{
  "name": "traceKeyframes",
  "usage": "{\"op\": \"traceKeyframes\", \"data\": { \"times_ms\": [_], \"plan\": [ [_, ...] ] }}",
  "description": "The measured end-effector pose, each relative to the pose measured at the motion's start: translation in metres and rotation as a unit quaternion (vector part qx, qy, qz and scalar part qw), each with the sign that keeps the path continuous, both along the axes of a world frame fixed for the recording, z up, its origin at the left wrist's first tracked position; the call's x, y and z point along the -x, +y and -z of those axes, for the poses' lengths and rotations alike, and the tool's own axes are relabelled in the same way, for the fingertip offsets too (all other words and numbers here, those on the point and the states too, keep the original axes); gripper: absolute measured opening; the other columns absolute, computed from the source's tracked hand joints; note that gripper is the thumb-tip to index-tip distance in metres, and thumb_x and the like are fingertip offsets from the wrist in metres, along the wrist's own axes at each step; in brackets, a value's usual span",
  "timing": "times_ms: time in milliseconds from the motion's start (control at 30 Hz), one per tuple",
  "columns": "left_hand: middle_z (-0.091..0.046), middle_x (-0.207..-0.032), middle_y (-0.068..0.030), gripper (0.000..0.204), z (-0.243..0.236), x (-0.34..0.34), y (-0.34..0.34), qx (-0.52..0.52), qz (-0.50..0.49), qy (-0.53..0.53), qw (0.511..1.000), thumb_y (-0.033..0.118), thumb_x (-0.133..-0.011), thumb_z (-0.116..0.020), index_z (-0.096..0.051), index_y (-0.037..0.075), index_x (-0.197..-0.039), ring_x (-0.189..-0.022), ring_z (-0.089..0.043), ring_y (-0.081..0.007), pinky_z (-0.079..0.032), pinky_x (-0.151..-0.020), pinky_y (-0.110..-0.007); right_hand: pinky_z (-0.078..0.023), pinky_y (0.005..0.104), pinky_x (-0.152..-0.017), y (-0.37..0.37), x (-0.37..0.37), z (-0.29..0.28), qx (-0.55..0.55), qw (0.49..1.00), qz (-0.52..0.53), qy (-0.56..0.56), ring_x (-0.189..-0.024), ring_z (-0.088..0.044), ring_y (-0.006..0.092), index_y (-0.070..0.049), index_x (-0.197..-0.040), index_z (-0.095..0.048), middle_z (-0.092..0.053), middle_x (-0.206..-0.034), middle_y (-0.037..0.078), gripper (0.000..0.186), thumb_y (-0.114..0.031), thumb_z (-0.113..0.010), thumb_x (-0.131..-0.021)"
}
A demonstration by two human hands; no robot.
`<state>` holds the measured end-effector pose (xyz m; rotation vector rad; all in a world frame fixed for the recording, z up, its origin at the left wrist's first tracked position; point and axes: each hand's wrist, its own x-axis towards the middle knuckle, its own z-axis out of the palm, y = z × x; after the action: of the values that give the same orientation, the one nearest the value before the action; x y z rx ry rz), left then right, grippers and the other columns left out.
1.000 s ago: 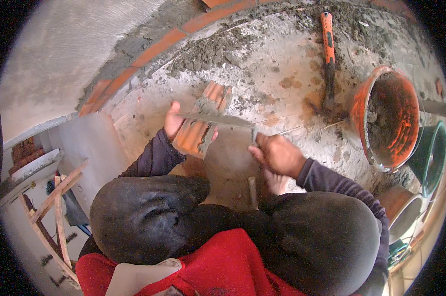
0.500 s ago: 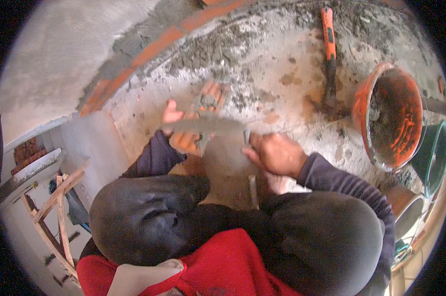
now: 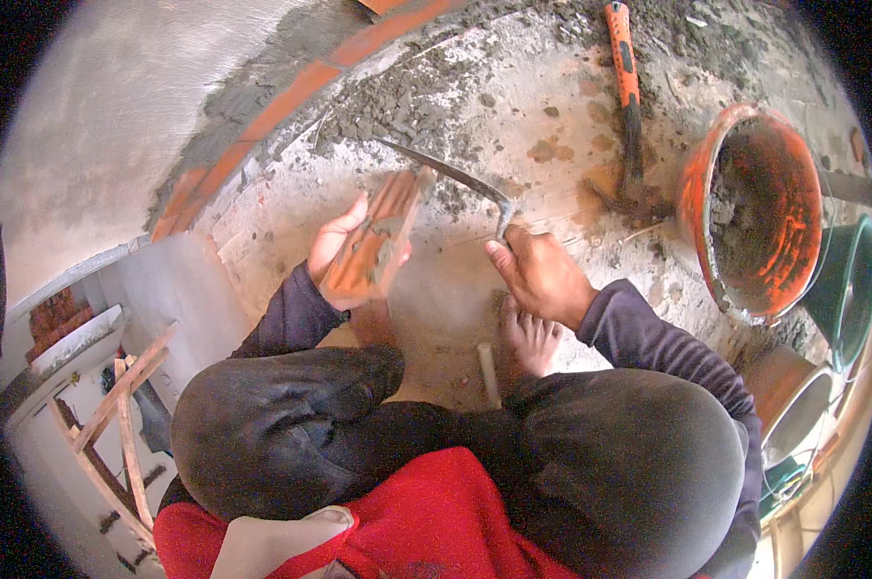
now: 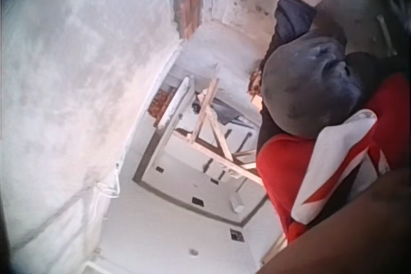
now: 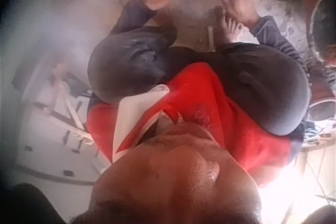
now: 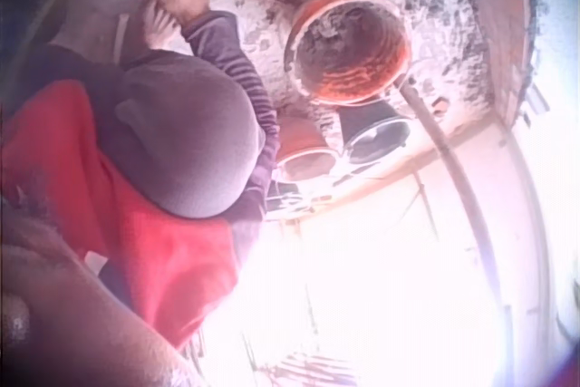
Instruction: The person applies mortar to a wall and the back of thin bricks using a trowel and then presses the bricks onto the wall surface, occasionally tapping them with a hammer.
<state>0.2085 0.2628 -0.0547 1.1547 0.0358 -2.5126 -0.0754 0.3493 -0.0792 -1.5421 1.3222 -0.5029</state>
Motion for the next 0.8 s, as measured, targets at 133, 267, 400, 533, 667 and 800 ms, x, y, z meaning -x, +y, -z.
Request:
{"op": "traceKeyframes", "data": {
  "times_ms": [133,267,400,533,667,800],
  "plan": [
    [-0.063,-0.102,-0.0150,0.040,-0.002,-0.002,0.008,-0.025,-0.068,-0.017,0.997,0.033,-0.104,-0.042,-0.053,-0.003,-0.121,-0.089,-0.063,-0.0278,-0.052,-0.084,-0.043,-0.047,0.0525,-0.060,0.013,-0.018,-0.016,0.033,0.995,-0.038,-0.090,-0.067,-0.059,0.0487,0.003,-0.084,-0.050,-0.055,-0.065,0.028,0.034,-0.027,-0.052,-0.099],
    [-0.060,-0.098,-0.0137,0.043,-0.002,-0.001,0.011,-0.031,-0.087,-0.011,0.996,0.032,-0.104,-0.042,-0.049,-0.005,-0.125,-0.088,-0.059,-0.0254,-0.057,-0.072,-0.037,-0.048,0.0536,-0.063,0.007,-0.030,0.006,-0.024,1.000,-0.015,-0.003,-0.069,-0.060,0.0490,0.003,-0.085,-0.052,-0.056,-0.064,0.029,0.033,-0.027,-0.052,-0.099],
    [-0.058,-0.099,-0.0134,0.048,0.004,-0.004,0.007,-0.055,-0.086,0.002,0.995,0.035,-0.103,-0.043,-0.046,-0.005,-0.130,-0.089,-0.058,-0.0245,-0.059,-0.060,-0.030,-0.048,0.0550,-0.065,-0.008,-0.025,0.021,0.010,1.000,-0.020,-0.009,-0.072,-0.061,0.0498,0.004,-0.085,-0.052,-0.058,-0.068,0.030,0.036,-0.029,-0.051,-0.100],
    [-0.057,-0.099,-0.0137,0.050,0.002,-0.005,0.007,-0.058,-0.068,0.033,0.995,0.036,-0.103,-0.043,-0.044,-0.004,-0.133,-0.089,-0.058,-0.0240,-0.060,-0.063,-0.029,-0.047,0.0534,-0.065,0.002,-0.029,0.025,-0.010,1.000,0.006,0.001,-0.071,-0.058,0.0501,0.004,-0.085,-0.052,-0.057,-0.068,0.029,0.037,-0.030,-0.050,-0.100],
    [-0.059,-0.105,-0.0163,0.051,0.012,-0.017,0.014,-0.062,-0.085,0.073,0.992,0.035,-0.103,-0.042,-0.043,-0.004,-0.136,-0.096,-0.059,-0.0268,-0.059,-0.081,-0.035,-0.045,0.0516,-0.064,-0.013,-0.022,0.012,-0.007,1.000,-0.007,-0.029,-0.072,-0.057,0.0504,0.004,-0.083,-0.051,-0.056,-0.070,0.030,0.035,-0.027,-0.052,-0.099],
    [-0.055,-0.124,-0.0218,0.053,0.002,-0.003,0.009,-0.062,-0.114,0.082,0.988,0.034,-0.104,-0.039,-0.039,-0.003,-0.141,-0.111,-0.058,-0.0325,-0.049,-0.101,-0.043,-0.044,0.0521,-0.061,-0.002,-0.027,-0.014,-0.025,0.997,-0.024,-0.062,-0.070,-0.057,0.0500,0.003,-0.082,-0.050,-0.055,-0.069,0.030,0.033,-0.025,-0.054,-0.099]
  ]
}}
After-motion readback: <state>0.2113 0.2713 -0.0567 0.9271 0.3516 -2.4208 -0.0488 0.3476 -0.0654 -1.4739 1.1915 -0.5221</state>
